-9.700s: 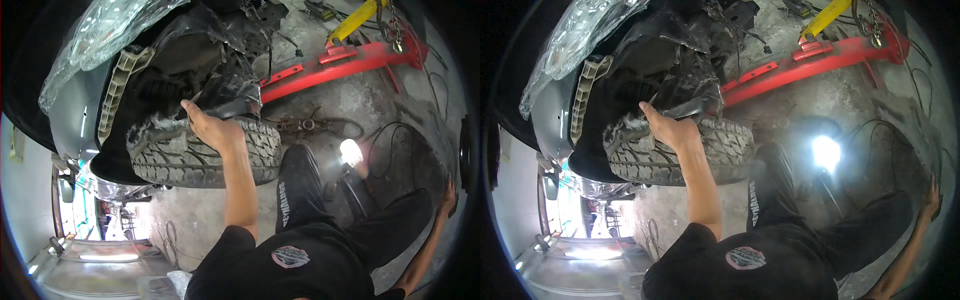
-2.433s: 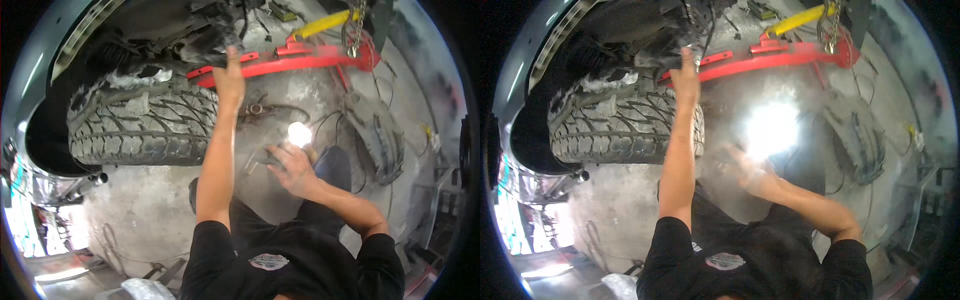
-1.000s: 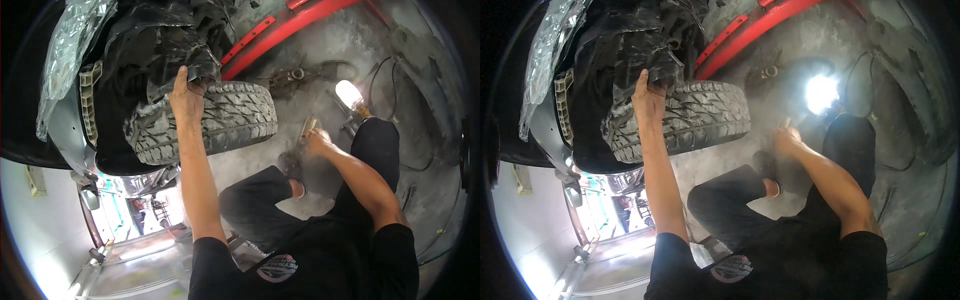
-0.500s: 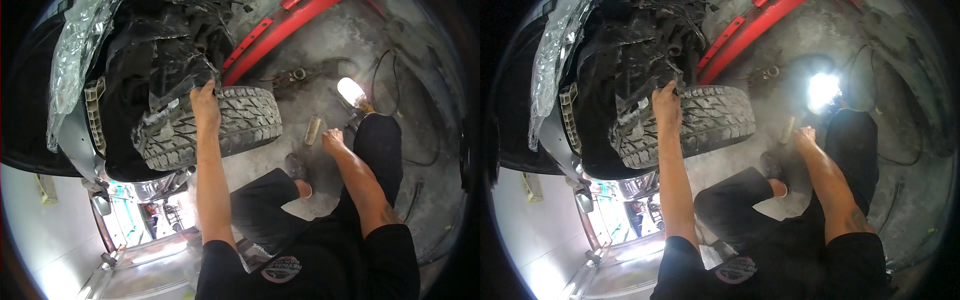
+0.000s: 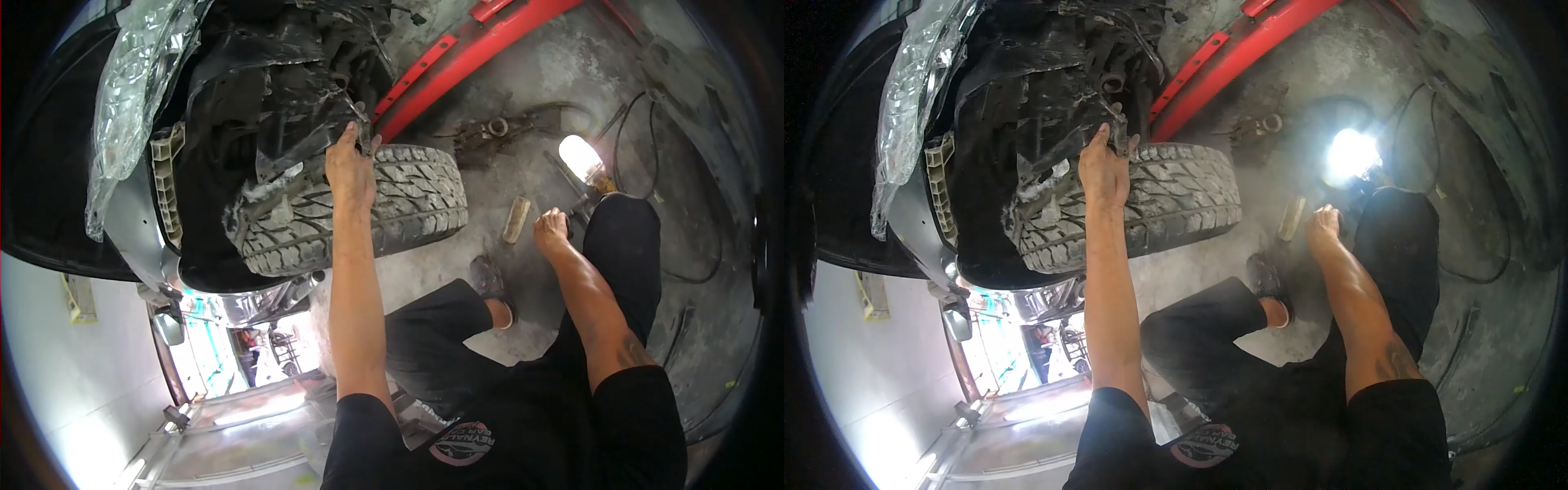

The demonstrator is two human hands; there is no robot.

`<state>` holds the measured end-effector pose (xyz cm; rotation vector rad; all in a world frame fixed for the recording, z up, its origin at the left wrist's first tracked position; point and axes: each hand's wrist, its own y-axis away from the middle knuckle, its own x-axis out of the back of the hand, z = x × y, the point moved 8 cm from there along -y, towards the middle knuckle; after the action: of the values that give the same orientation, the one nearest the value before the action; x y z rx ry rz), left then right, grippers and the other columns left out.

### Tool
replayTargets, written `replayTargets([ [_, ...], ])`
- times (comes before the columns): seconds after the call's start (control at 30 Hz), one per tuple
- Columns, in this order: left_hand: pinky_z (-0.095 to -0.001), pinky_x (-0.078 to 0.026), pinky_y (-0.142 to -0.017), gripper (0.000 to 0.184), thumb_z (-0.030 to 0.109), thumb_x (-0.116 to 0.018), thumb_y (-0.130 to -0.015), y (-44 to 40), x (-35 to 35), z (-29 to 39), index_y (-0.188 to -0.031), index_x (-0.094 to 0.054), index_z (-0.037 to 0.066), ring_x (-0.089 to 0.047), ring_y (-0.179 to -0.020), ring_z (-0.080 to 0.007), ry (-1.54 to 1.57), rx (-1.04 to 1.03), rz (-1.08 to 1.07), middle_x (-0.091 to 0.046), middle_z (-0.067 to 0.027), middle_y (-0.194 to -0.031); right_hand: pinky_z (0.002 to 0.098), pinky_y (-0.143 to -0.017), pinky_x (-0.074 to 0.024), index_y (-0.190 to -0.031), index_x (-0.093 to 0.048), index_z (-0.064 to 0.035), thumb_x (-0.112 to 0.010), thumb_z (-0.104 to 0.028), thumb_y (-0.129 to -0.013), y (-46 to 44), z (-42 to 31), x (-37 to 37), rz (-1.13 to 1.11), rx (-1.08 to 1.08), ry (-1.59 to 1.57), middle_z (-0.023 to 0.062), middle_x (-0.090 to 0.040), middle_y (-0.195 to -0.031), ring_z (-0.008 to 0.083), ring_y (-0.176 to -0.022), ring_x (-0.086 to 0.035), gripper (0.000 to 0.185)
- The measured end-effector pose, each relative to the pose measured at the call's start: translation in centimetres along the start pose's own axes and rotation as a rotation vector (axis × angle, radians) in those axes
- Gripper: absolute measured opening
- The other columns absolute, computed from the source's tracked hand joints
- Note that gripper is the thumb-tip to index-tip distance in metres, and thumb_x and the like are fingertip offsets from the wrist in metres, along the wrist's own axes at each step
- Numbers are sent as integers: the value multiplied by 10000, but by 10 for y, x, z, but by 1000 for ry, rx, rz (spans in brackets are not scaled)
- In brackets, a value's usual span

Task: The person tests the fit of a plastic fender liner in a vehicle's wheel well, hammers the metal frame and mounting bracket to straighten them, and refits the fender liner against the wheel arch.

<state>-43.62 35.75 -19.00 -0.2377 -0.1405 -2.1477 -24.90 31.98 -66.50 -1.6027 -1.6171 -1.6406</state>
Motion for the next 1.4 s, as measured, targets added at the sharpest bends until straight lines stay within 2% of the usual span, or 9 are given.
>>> replayTargets([
  [0.17, -532, -419, -1097, 397, 77, -467, -1012, -4, 7, -6, -1400, -541, 46, -580, -1260, -230, 118, -2, -42, -612, -104, -1402, 416, -786, -516, -1038, -783, -197, -542, -251, -976, -13, -2, -10, 53, -41, 31, 61, -705, -1098, 256, -1066, -626, 255],
  [0.37, -547, -325, -1149, 395, 217, -486, -1038, -3, 6, -6, -1403, -544, 78, -487, -1384, -221, 308, -2, -204, -568, -96, -1476, 436, -730, -581, -982, -798, -165, -544, -258, -972, -4, 6, -11, 11, -39, -81, 62, -738, -1039, 255, -1021, -678, 271],
  [0.47, -550, -207, -1219, 471, 303, -377, -1070, 0, 4, -5, -1451, -504, 58, -459, -1406, -251, 337, 19, -144, -536, -123, -1502, 430, -711, -607, -956, -807, -158, -555, -269, -963, 5, 12, 1, 14, -72, -92, 63, -759, -1004, 254, -997, -712, 275],
  [0.67, -544, -204, -1219, 512, 359, -405, -1064, -1, 4, -7, -1495, -476, 91, -430, -1432, -258, 386, 3, -197, -519, -124, -1516, 411, -733, -612, -976, -810, -153, -579, -258, -945, 3, 16, -2, 20, -76, -111, 58, -768, -1021, 263, -1008, -724, 255],
  [0.77, -548, -259, -1180, 421, 276, -491, -1042, 2, 2, -4, -1408, -546, 73, -474, -1378, -226, 467, 11, -240, -563, -101, -1466, 408, -748, -613, -982, -812, -158, -585, -248, -941, 0, 15, -7, 11, -82, -128, 58, -767, -1036, 263, -1018, -723, 247],
  [0.97, -626, -249, -1207, 419, 186, -461, -996, 5, 7, -14, -1382, -552, 50, -483, -1370, -238, 629, -33, -271, -552, -116, -1467, 404, -776, -615, -1026, -810, -166, -595, -232, -944, -2, 14, -15, -74, -77, -158, 50, -767, -1064, 262, -1036, -724, 239],
  [1.07, -680, -295, -1178, 424, 197, -428, -1021, 6, 4, -13, -1408, -517, 50, -463, -1390, -261, 585, -15, -178, -518, -132, -1490, 423, -764, -623, -1029, -810, -164, -620, -209, -934, 19, 12, 11, -126, -34, -140, 44, -768, -1092, 270, -1034, -734, 217],
  [1.17, -693, -297, -1183, 502, 245, -473, -1013, 0, 4, -14, -1477, -447, 54, -427, -1423, -367, 355, 37, -176, -460, -150, -1530, 468, -723, -630, -1023, -811, -160, -644, -187, -922, 19, 9, 5, -161, 17, -113, 51, -769, -1099, 287, -1026, -742, 197],
  [1.4, -665, -493, -1043, 513, 372, -465, -1057, -14, -4, -42, -1425, -454, 15, -517, -1304, -483, 323, 230, -144, -518, -254, -1385, 535, -679, -624, -1056, -809, -147, -639, -185, -934, 25, 8, 12, -198, 78, -42, 75, -773, -1078, 319, -1014, -741, 213],
])
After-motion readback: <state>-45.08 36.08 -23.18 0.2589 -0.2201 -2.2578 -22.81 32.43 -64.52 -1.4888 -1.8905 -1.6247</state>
